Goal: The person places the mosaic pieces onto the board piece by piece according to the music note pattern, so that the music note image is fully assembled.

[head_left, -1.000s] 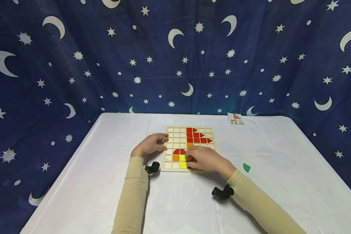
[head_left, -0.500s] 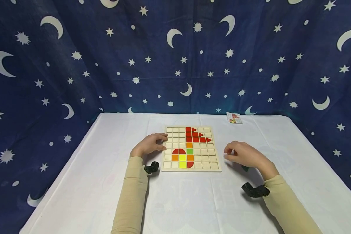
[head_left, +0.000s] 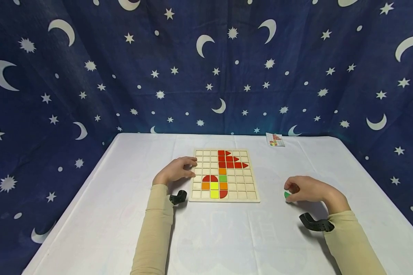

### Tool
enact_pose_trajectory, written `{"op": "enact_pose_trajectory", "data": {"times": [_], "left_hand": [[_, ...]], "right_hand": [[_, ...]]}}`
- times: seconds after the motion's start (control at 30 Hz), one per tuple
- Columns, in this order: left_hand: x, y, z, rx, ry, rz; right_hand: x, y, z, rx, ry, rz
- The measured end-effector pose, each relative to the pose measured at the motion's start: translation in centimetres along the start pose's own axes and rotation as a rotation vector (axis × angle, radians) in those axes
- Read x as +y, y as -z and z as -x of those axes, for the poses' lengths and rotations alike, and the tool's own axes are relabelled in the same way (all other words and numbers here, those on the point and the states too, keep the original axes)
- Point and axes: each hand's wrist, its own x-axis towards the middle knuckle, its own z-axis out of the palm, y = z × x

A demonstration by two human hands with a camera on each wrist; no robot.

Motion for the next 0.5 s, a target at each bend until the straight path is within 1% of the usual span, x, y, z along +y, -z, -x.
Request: {"op": "enact_pose_trajectory", "data": {"times": [0.17, 0.3, 0.4, 0.5], "left_hand": [[0.1, -0.1, 0.1, 0.004, 0.006, 0.001], [0.1, -0.1, 0.1, 0.0, 0.014, 0.0], [0.1, -0.1, 0.1, -0.002, 0.016, 0.004], [0.1, -0.1, 0.1, -0.005, 0.01, -0.003]], "right_hand": [[0.1, -0.4, 0.0, -0.013, -0.004, -0.002], [0.0, -0.5, -0.2, -0.008, -0.003, 0.006], [-0.1, -0.8, -0.7, 0.021, 0.007, 0.019], [-0.2, -1.0, -1.3, 0.076, 0.025, 0.032]]}}
